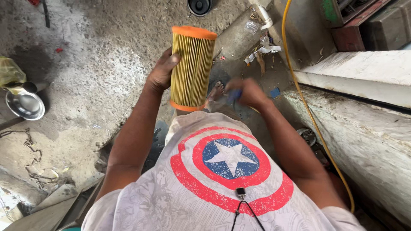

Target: The person sits on the floor and works on a tire, then picks up a cylindrical air filter and walks to a different area. They use a compressed air nozzle to blow out dust and debris from the filter pleats, rotating the filter to clean multiple sides.

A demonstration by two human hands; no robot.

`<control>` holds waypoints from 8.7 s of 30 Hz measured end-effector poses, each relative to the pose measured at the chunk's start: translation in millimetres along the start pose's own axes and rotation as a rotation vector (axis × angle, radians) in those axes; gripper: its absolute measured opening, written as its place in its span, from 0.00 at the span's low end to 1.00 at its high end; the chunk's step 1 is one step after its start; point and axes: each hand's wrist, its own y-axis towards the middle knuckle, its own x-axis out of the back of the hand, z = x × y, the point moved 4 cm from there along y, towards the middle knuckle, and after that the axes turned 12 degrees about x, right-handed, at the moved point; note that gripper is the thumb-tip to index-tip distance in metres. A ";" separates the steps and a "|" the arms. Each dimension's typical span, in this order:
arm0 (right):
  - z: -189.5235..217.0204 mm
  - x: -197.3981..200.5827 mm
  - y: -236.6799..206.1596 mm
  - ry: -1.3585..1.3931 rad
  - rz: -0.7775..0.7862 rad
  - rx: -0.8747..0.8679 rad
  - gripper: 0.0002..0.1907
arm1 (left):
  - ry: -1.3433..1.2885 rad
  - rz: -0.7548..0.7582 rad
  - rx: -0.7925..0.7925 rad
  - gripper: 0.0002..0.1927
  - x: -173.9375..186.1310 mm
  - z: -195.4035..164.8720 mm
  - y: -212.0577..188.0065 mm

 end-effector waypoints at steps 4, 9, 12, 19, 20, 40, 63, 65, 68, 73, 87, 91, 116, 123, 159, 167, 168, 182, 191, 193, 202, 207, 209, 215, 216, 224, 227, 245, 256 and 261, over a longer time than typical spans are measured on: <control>-18.9 15.1 -2.4 0.450 -0.216 -0.143 0.22 | -0.020 0.063 -0.077 0.58 -4.4 -0.5 -1.6; -20.6 15.3 5.6 0.081 -0.025 0.219 0.23 | -0.058 0.006 -0.092 0.57 -9.1 0.4 -1.9; -35.6 21.8 5.9 0.306 -0.270 0.054 0.14 | -0.080 0.073 -0.148 0.57 -12.0 3.5 -3.2; -42.1 11.5 10.5 0.320 -0.154 -0.050 0.24 | -0.080 0.039 -0.059 0.56 2.7 25.4 -6.8; -37.8 9.3 13.8 0.344 -0.127 0.019 0.19 | -0.118 0.064 -0.064 0.54 4.6 22.8 -5.2; 12.7 26.6 40.1 0.145 -0.084 0.232 0.12 | -0.243 0.159 -0.013 0.56 11.4 -42.8 28.7; 8.7 1.1 37.7 0.031 0.032 0.186 0.11 | 0.836 -0.544 0.064 0.50 -32.0 -115.4 37.0; 0.5 12.7 39.3 0.153 -0.206 0.085 0.11 | 1.213 -0.735 0.012 0.54 -36.8 -115.9 39.2; -8.4 18.9 45.0 0.250 -0.325 0.060 0.12 | 1.430 -0.794 -0.065 0.60 -50.4 -108.7 43.0; -9.7 17.2 51.9 0.053 -0.172 0.096 0.11 | 1.382 -0.642 0.027 0.61 -60.3 -104.5 59.3; 23.2 17.5 50.4 -0.037 0.126 0.161 0.09 | -0.152 0.106 -0.039 0.46 -28.4 -104.3 36.5; 22.0 37.4 48.0 0.351 -0.328 0.102 0.14 | -0.386 0.199 -0.126 0.45 -36.9 -104.5 34.5; -7.4 37.5 108.5 -0.245 -0.222 -0.292 0.14 | 0.296 -0.741 -0.871 0.42 24.3 -130.8 39.8; 9.3 37.0 109.9 -0.024 -0.158 -0.444 0.15 | 0.272 -0.750 -0.968 0.46 72.3 -143.1 29.6; 49.7 -3.2 131.5 0.073 -0.012 0.107 0.17 | 0.604 -0.451 -0.075 0.34 113.5 -155.2 -29.1; 47.8 -15.5 128.7 0.131 0.007 0.015 0.13 | 0.522 -0.454 -0.025 0.42 112.7 -153.0 -28.7; 49.2 -16.5 128.9 0.131 0.006 0.015 0.13 | 0.510 -0.439 -0.037 0.41 114.0 -152.0 -29.8; 52.9 -23.5 130.3 0.147 0.093 -0.002 0.19 | 0.445 -0.530 0.014 0.35 138.0 -146.4 -36.0; 44.1 -20.9 127.9 0.261 0.099 0.015 0.20 | 0.469 -0.748 -0.035 0.31 167.3 -156.1 -43.7; 42.6 -19.9 127.7 0.304 0.103 -0.002 0.19 | 0.462 -0.761 -0.090 0.32 171.4 -156.1 -45.4; 50.9 -17.4 138.4 0.242 0.155 -0.025 0.21 | 0.372 -0.496 -0.104 0.45 149.0 -133.9 -41.5; 48.6 -19.9 137.9 0.412 0.179 -0.250 0.16 | 0.373 -0.279 -0.102 0.42 135.6 -121.9 -33.6; 54.4 -17.2 139.5 0.392 0.121 -0.075 0.18 | 0.358 -0.303 -0.023 0.46 138.4 -118.2 -31.5; 48.5 -23.9 131.6 0.278 0.172 -0.137 0.19 | 0.444 -0.397 0.041 0.45 149.0 -125.8 -32.1; 48.8 -23.7 131.3 0.278 0.153 -0.115 0.19 | 0.443 -0.395 0.005 0.45 149.2 -128.9 -32.2; 52.2 -21.7 129.3 0.244 0.139 -0.117 0.18 | 0.469 -0.514 -0.104 0.40 157.1 -139.8 -34.4; 54.0 -21.7 126.5 0.251 0.150 -0.129 0.20 | 0.491 -0.509 -0.128 0.41 158.8 -139.3 -35.9; 50.5 -24.9 124.6 0.334 0.149 -0.040 0.17 | 0.385 -0.668 -0.151 0.42 182.2 -136.3 -45.8; 45.3 -17.4 119.1 0.447 0.176 -0.179 0.17 | 0.482 -0.935 0.070 0.35 210.8 -117.8 -34.6; 41.2 -14.8 131.2 0.419 0.139 -0.134 0.19 | 0.426 -0.701 -0.035 0.39 177.6 -112.2 -19.8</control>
